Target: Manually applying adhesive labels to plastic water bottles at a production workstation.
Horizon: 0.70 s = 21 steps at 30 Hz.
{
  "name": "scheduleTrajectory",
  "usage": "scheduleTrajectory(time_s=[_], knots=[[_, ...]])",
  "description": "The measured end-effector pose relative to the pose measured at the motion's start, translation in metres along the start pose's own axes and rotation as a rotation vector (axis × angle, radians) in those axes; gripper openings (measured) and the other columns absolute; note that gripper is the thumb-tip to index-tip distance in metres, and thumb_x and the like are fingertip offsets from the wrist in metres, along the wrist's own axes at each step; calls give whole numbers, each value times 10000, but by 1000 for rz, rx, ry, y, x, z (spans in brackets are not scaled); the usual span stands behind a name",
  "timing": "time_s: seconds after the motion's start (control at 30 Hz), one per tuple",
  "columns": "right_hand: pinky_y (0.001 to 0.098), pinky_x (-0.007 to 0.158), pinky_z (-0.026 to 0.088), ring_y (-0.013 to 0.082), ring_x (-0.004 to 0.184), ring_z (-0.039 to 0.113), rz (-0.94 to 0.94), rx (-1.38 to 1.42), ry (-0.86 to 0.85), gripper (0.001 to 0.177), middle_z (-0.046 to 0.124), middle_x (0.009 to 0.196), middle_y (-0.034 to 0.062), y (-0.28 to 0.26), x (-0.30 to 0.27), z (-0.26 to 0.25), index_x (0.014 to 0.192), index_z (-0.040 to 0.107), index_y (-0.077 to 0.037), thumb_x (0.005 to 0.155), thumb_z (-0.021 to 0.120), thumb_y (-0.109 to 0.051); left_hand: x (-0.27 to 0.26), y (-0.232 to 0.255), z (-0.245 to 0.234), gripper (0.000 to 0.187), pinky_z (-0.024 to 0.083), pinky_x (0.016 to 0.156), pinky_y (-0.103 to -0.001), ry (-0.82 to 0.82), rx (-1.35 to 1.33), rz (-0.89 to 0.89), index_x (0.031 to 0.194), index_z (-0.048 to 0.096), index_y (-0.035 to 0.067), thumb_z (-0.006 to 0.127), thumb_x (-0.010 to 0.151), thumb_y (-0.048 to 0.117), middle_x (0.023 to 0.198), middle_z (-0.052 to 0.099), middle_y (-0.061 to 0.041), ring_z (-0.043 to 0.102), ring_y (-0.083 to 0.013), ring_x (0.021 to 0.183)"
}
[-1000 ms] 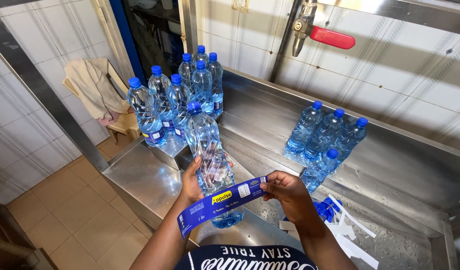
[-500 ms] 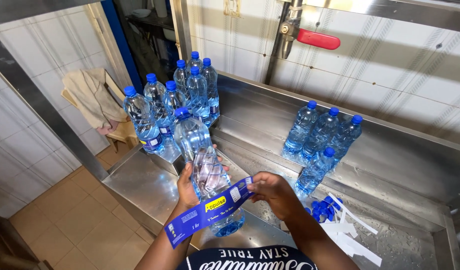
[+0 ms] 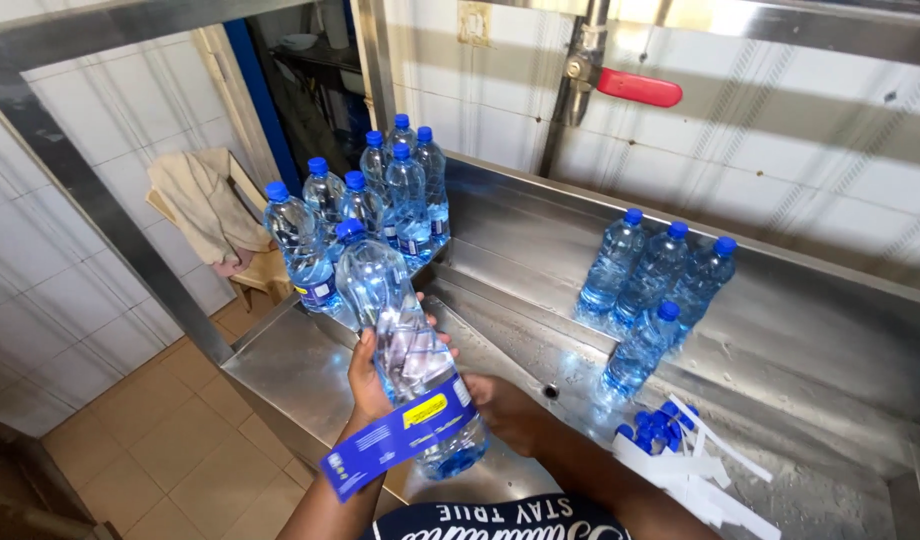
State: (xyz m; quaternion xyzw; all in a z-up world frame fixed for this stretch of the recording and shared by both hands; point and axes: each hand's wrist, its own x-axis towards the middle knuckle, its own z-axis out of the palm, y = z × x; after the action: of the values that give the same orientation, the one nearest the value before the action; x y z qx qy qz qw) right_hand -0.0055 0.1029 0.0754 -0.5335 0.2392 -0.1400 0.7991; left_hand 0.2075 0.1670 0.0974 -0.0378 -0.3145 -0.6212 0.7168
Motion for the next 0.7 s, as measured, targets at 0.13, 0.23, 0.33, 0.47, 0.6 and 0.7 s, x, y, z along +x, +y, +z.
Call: scheduleTrajectory(time_s=[0.13,0.23,0.33,0.47,0.6,0.7], knots=[[388,863,676,226,1053,749,-591,-509,182,635,768,1350,132,-43,-37,21,1452,657,-81,1051,559,-563,-6,1,-15,571,516,1121,-591,331,77,-24,1433,673,19,676,1037,429,1327,737,-359,714,-484,1255],[531,1037,686,331,1316,788,-148,-449,278,632,789,1483,169,-65,-49,49,1554,652,-165,1048,469,-497,-3,-9,-10,449,543,990,-537,742,280,158,1303,751,82,763,938,344,1129,792,-133,746,-366,1064],[466,1033,674,337,1240,786,-74,-384,152,849,794,1372,223,-52,-40,53,1599,593,-139,1012,269,-661,-13,-13,0,408,552,951,-518,618,339,202,1275,703,88,757,966,349,1087,769,-115,744,-342,1029],[601,1154,565,449,1339,687,83,110,-49,886,679,1469,299,-44,-12,52,1548,539,-83,1019,210,-712,-10,0,29,482,607,903,-570,539,339,33,1338,663,22,733,963,317,1119,782,-247,777,-438,992],[621,1204,497,485,1434,593,-60,317,-272,910,576,1592,325,-66,3,67,1704,399,-84,1054,252,-704,6,4,44,629,623,970,-492,615,687,8,1453,637,67,833,866,177,1235,793,-179,781,-356,1057],[606,1169,508,470,1381,610,-76,297,-197,851,600,1535,312,-74,21,74,1648,438,-80,1061,285,-676,19,9,73,867,493,1197,-622,651,1257,-40,1583,577,128,935,862,450,1521,678,-264,613,-485,1445]])
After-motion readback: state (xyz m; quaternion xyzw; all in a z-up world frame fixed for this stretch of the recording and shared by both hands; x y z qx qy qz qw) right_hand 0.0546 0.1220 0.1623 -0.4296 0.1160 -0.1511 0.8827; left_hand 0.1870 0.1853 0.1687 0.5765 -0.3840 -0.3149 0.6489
